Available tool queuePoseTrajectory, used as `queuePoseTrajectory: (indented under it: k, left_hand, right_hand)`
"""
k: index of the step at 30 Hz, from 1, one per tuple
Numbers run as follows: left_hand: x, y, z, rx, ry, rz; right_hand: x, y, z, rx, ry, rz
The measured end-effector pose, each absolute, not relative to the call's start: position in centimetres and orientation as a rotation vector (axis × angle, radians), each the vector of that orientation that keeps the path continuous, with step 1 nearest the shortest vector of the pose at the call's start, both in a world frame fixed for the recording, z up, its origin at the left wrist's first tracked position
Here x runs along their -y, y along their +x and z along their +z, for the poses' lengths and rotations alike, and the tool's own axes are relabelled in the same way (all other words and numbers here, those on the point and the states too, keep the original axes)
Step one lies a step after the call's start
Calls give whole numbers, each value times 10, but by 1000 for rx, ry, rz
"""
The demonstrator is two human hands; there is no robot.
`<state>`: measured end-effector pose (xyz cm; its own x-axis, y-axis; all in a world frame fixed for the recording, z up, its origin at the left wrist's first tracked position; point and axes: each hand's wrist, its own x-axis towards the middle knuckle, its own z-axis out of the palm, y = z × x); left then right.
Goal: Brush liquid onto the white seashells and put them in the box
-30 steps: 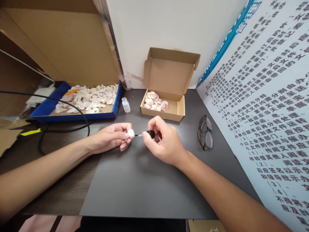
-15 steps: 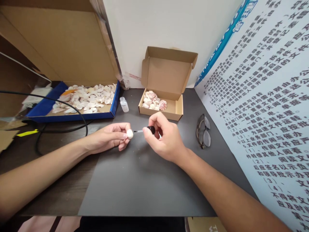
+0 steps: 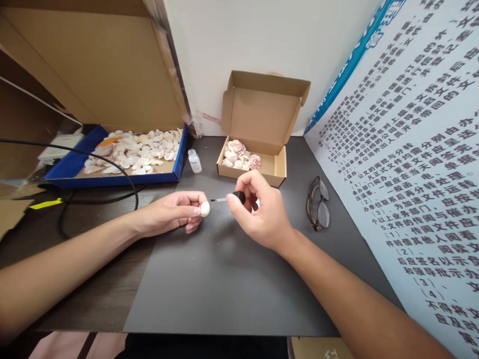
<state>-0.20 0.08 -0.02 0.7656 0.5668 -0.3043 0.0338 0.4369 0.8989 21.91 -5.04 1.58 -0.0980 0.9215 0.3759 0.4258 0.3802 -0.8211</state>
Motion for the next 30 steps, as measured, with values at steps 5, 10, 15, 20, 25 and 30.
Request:
queuePoseTrajectory:
  k: [5,10,15,20,25,30]
  left_hand:
    - [-1,-2,-1,-663,1132,340]
    - [0,-1,-1,-663,1115,343]
    - [0,0,1,-667,1098,344]
    - [0,-1,-1,-648,1091,357]
    - [0,-1,-2,-627,1098,355]
    - [-1,-1,-3,-639,1111,354]
  right_hand:
    - [49,219,14,1762,-1206,655]
    - [51,219,15,1742,-1170,665]
    - [51,220,15,1736,-1170,688]
    - [49,220,15,1747,-1192,665]
    - [48,221,16,1671,-1121,772]
    - [49,221,14,1726,-1146,733]
